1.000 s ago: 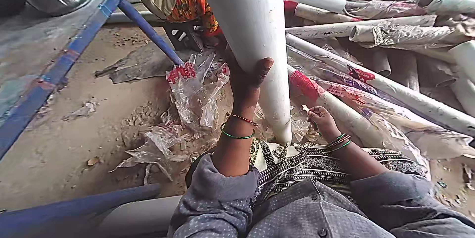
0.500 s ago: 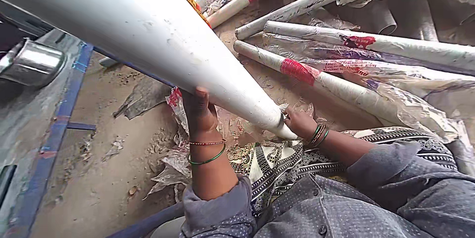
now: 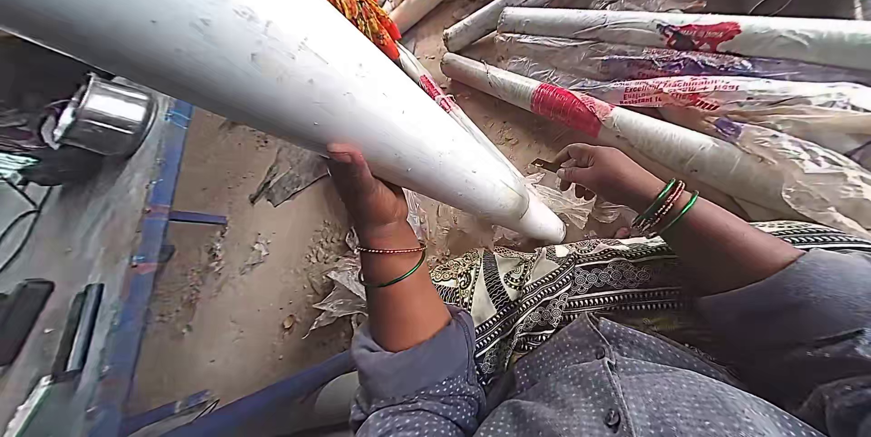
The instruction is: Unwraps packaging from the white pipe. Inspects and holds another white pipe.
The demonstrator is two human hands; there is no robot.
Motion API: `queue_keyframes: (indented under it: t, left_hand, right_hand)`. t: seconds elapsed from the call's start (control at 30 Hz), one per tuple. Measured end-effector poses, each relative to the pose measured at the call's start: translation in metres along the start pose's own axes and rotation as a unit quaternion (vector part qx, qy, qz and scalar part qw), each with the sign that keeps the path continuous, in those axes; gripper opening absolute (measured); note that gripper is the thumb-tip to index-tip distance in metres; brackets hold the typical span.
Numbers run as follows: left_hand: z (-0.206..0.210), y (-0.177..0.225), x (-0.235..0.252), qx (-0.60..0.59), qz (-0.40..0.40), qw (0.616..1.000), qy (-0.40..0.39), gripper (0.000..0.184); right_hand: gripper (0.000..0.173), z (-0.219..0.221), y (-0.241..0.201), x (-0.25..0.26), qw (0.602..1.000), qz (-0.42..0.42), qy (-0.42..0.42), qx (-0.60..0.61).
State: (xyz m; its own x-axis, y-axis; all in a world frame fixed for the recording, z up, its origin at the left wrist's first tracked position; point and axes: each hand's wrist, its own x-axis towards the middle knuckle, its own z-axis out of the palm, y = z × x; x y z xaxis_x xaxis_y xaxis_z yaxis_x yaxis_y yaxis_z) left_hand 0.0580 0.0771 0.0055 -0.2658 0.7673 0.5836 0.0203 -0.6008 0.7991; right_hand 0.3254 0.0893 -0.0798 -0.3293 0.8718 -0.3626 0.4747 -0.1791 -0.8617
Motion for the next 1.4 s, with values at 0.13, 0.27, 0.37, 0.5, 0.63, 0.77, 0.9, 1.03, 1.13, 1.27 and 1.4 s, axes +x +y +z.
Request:
queue_keyframes:
  t: [0.13,0.27,0.37,0.5,0.63,0.77,0.9,1.03,1.13,1.27,1.4]
  left_hand:
    - [0.007,0.002,0.004,-0.003,-0.003,1.000,0.003,0.096]
    - [-0.012,0.015,0.007,-0.113,-0.056,0.989,-0.074,0.059]
    - [-0.031,0.009,0.009,-0.150,-0.055,0.975,-0.155,0.048]
    - [-0.015,-0.007,0.004,-0.133,-0.024,0.986,-0.093,0.064]
    - [0.010,-0.014,0.004,-0.110,0.042,0.991,-0.060,0.071]
    - [0.035,-0.013,0.003,-0.066,0.024,0.996,-0.048,0.070]
    - [0.056,-0.014,0.007,-0.051,0.000,0.997,-0.053,0.063]
    - [0.065,-0.017,0.008,-0.016,-0.012,0.998,-0.053,0.041]
    - [0.069,-0.017,0.007,-0.012,-0.020,0.998,-0.057,0.036]
    - [0.068,-0.021,0.010,-0.021,0.002,0.997,-0.075,0.041]
    - [0.060,-0.027,0.018,-0.033,0.015,0.997,-0.074,0.040]
  right_hand:
    - [0.021,0.004,0.006,-0.001,0.999,-0.024,0.038,-0.004]
    - [0.022,0.004,0.008,-0.006,0.995,-0.079,0.043,-0.040]
    - [0.021,0.003,0.004,-0.006,0.994,-0.088,0.039,-0.053]
    - [0.021,0.001,0.005,-0.004,0.994,-0.089,0.029,-0.057]
    - [0.018,-0.003,0.019,-0.001,0.992,-0.113,0.057,-0.030]
    - [0.012,-0.006,0.033,0.002,0.985,-0.146,0.096,0.016]
    - [0.014,-0.004,0.041,-0.002,0.968,-0.209,0.135,-0.015]
    - [0.023,0.000,0.031,-0.003,0.900,-0.364,0.206,-0.124]
    - [0.027,-0.002,0.011,0.004,0.834,-0.453,0.255,-0.184]
    - [0.026,-0.003,-0.008,0.018,0.776,-0.513,0.270,-0.248]
    - [0.025,0.008,0.008,0.031,0.748,-0.521,0.280,-0.300]
